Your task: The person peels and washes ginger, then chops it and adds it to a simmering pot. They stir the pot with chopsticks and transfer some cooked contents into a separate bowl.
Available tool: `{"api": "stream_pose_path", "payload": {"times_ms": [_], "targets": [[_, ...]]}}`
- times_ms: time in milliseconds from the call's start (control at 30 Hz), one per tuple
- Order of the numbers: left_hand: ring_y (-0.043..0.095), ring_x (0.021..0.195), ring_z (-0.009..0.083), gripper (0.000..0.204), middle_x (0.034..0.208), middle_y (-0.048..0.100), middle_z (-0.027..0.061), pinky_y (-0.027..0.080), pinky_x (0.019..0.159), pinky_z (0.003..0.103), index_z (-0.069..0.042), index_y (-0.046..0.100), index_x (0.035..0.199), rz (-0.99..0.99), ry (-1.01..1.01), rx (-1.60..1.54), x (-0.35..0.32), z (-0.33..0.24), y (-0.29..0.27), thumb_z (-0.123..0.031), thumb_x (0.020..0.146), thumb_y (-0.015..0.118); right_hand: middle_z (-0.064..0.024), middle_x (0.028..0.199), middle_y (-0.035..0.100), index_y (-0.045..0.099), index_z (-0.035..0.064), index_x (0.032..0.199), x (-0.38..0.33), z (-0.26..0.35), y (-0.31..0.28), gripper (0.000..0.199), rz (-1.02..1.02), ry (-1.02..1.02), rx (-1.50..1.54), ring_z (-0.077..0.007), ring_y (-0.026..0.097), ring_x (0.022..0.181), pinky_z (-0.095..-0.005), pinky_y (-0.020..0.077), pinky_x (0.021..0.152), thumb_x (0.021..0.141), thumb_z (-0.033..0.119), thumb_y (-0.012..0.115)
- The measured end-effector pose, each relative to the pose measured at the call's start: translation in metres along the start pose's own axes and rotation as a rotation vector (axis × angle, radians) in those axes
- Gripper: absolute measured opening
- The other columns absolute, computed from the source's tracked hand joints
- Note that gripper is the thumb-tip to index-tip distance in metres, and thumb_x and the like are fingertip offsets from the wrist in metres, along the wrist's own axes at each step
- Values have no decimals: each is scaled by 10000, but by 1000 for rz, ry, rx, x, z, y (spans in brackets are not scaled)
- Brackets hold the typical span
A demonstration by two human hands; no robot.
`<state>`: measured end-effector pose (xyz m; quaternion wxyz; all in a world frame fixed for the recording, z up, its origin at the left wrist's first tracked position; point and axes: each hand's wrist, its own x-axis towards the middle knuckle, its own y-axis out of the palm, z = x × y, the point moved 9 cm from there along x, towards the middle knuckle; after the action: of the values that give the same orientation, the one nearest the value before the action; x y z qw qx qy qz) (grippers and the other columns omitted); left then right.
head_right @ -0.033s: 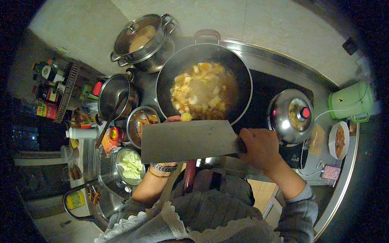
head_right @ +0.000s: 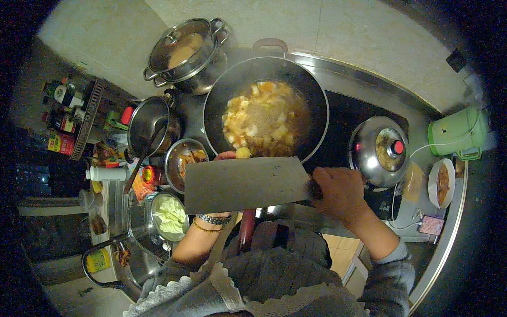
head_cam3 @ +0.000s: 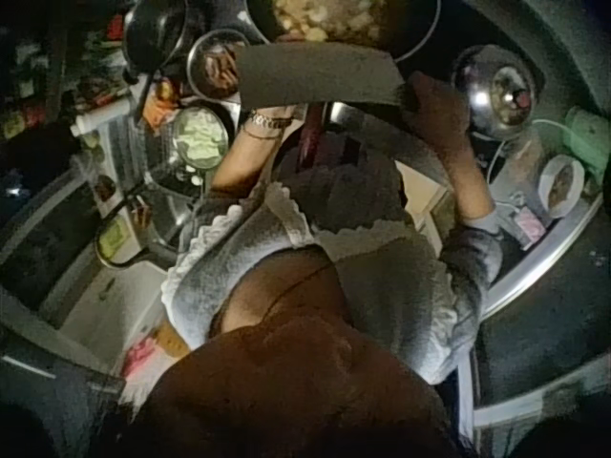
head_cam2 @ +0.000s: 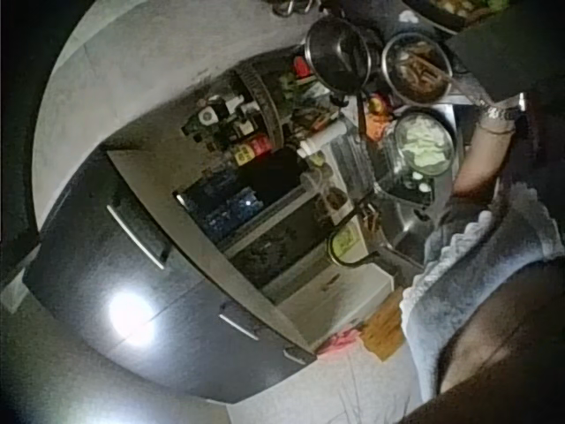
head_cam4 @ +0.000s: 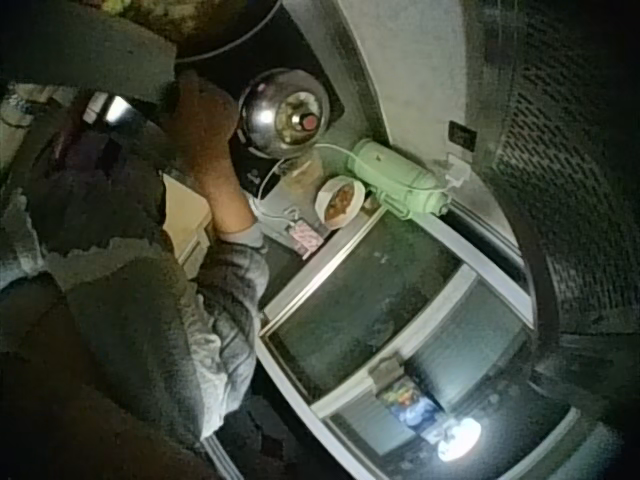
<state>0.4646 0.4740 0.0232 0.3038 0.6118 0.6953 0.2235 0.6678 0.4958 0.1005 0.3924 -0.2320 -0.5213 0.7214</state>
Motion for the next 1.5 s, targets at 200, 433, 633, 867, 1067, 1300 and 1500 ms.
{"api": "stream_pose_path", "payload": {"times_ms": [200, 433, 633, 867, 1067, 1300, 1500], "targets": [[586, 794, 129, 291, 890, 604, 65, 490, 711, 238, 2, 512, 1061, 32, 6, 56, 4, 1, 10, -202, 855, 531, -73, 667, 567, 553, 105, 790, -3, -7, -3, 362, -77, 3, -26, -291, 589, 630, -398, 457, 524, 495, 211, 734], [616, 889, 217, 238, 955, 614, 112, 539, 747, 275, 3, 524, 1057, -80, -133, -8, -2, -9, 19, 35, 824, 486, -96, 701, 600, 535, 98, 770, 2, -55, 4, 300, -11, 175, -130, -300, 601, 646, -406, 469, 539, 566, 209, 726], [604, 917, 199, 228, 978, 605, 107, 518, 812, 301, -9, 540, 1043, -145, -199, -12, 2, -8, 11, 36, 825, 491, -100, 682, 601, 535, 99, 770, -11, -68, -4, 261, -94, 311, 75, -303, 597, 624, -399, 468, 529, 609, 198, 715], [558, 990, 206, 295, 1075, 557, 94, 471, 865, 349, -25, 492, 1115, -44, -75, -141, 3, -4, 11, -200, 879, 508, -68, 607, 549, 528, 112, 758, -6, -16, -9, 334, -83, 107, -23, -289, 573, 577, -378, 437, 478, 472, 138, 699], [540, 969, 179, 340, 1064, 533, 71, 460, 848, 316, -28, 476, 1122, 43, -91, -179, 7, 3, 9, -272, 886, 476, -61, 621, 545, 506, 107, 758, -3, -3, -14, 376, -131, 30, 0, -282, 576, 587, -383, 447, 487, 433, 137, 694], [545, 927, 158, 338, 1019, 547, 70, 477, 789, 286, -18, 478, 1121, 3, -79, -139, 11, 10, -7, -259, 885, 479, -65, 630, 548, 508, 104, 766, 1, 1, -11, 372, -123, -3, -18, -293, 576, 597, -390, 444, 491, 453, 154, 702], [564, 914, 175, 335, 1008, 568, 73, 487, 784, 307, -29, 477, 1130, 51, 12, -10, 16, 10, -4, -256, 884, 490, -65, 678, 571, 528, 107, 807, 6, -1, -11, 386, -62, 16, -12, -296, 587, 649, -396, 452, 533, 474, 150, 718]]}}
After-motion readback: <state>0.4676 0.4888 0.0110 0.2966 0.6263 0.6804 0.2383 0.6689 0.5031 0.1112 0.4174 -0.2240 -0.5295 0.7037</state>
